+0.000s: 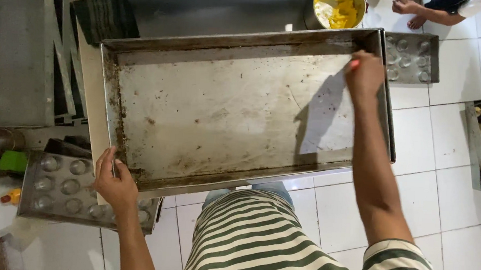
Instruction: Greasing metal baking pans using a brush and a yellow shortening or butter.
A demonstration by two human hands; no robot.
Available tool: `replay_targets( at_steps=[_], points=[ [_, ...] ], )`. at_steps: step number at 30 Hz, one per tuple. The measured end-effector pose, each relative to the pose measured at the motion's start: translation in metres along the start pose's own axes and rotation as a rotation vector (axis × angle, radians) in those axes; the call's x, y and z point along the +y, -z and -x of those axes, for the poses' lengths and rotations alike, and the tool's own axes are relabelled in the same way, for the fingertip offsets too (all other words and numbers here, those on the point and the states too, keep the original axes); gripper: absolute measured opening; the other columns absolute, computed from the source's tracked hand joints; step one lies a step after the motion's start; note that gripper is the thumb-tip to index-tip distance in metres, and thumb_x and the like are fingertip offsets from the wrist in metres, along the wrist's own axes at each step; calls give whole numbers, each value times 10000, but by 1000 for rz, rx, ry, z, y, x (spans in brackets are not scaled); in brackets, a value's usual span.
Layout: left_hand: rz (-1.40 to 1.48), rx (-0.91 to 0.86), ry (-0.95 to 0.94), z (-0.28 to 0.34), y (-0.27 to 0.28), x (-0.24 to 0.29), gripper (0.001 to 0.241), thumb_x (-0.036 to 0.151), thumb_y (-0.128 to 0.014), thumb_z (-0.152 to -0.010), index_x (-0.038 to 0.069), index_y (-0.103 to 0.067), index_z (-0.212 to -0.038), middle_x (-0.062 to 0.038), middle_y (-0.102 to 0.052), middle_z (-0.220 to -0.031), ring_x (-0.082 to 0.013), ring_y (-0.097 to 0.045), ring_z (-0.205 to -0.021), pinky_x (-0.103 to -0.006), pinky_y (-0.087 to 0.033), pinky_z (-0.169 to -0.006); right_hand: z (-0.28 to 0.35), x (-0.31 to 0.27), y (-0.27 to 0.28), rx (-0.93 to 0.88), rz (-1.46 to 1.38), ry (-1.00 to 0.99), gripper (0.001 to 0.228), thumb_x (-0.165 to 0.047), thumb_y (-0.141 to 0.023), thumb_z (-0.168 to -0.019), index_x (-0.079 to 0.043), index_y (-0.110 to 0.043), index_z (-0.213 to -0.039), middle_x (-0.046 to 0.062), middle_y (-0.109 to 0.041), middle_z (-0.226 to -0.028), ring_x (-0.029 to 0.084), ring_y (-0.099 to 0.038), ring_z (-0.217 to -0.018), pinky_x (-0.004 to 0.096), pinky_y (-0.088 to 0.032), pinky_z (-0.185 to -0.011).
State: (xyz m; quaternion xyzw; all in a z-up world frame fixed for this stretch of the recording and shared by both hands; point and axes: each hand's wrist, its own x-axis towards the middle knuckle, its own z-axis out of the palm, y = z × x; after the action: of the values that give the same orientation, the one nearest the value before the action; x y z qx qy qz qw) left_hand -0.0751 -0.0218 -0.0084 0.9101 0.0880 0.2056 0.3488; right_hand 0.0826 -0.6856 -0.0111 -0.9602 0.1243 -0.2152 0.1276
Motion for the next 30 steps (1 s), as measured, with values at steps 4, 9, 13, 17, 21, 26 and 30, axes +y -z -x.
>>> replay_targets(
  at_steps=[4, 9, 13, 17, 21, 26, 30],
  points=[
    [12, -22, 11, 0, 1, 2, 302, -7, -564, -1074, 0, -680, -1353, -179, -664, -1358, -337, -670, -1210, -449, -586, -911, 21, -56, -51, -170, 208, 30, 226, -63, -743, -781, -114, -795, -995, 163, -751, -923, 357, -726, -823, 470, -580, -748],
    [13, 1, -18, -1, 1, 9, 312, -25, -556, -1060, -7, -687, -1342, -173, -677, -1347, -348, -671, -1219, -463, -577, -964, 54, -195, -116, -330, 39, 24, 221, 26, -724, -789, -64, -747, -990, 124, -747, -922, 219, -718, -795, 361, -583, -696],
    [28, -5, 22, -3, 2, 13, 304, -23, -552, -1056, -2, -691, -1326, -171, -671, -1349, -338, -669, -1220, -449, -572, -995, 94, -330, -88, -183, -346, 346, 92, -63, -730, -753, -125, -716, -818, 117, -709, -769, 343, -693, -741, 475, -527, -627],
    [27, -3, 14, -2, 3, 10, 295, -27, -560, -1054, -2, -692, -1317, -172, -674, -1340, -335, -668, -1214, -439, -557, -1004, 133, -430, -87, -533, -272, 458, 83, -52, -685, -818, -109, -738, -848, 136, -726, -805, 285, -738, -731, 431, -587, -664],
    [21, -2, 15, -3, 5, 16, 324, -53, -550, -1023, -16, -689, -1314, -183, -675, -1327, -348, -661, -1211, -441, -543, -1021, 163, -467, -89, -541, -336, 514, 88, -120, -748, -689, -91, -742, -772, 150, -741, -793, 339, -735, -787, 467, -585, -674],
    [67, -15, 33, -3, 4, 13, 351, -64, -535, -1012, 0, -693, -1320, -176, -678, -1322, -336, -663, -1199, -439, -548, -990, 162, -459, -85, -331, -965, 616, 267, -111, -743, -818, -104, -770, -1083, 162, -788, -1008, 317, -738, -841, 423, -600, -763],
    [29, -8, -37, -2, 2, 6, 339, -57, -557, -1018, 5, -691, -1323, -172, -684, -1329, -336, -672, -1221, -446, -552, -1021, 117, -354, -65, -911, -954, 56, 475, -54, -670, -779, -99, -750, -1245, 158, -794, -938, 222, -682, -666, 376, -545, -611]
  ],
)
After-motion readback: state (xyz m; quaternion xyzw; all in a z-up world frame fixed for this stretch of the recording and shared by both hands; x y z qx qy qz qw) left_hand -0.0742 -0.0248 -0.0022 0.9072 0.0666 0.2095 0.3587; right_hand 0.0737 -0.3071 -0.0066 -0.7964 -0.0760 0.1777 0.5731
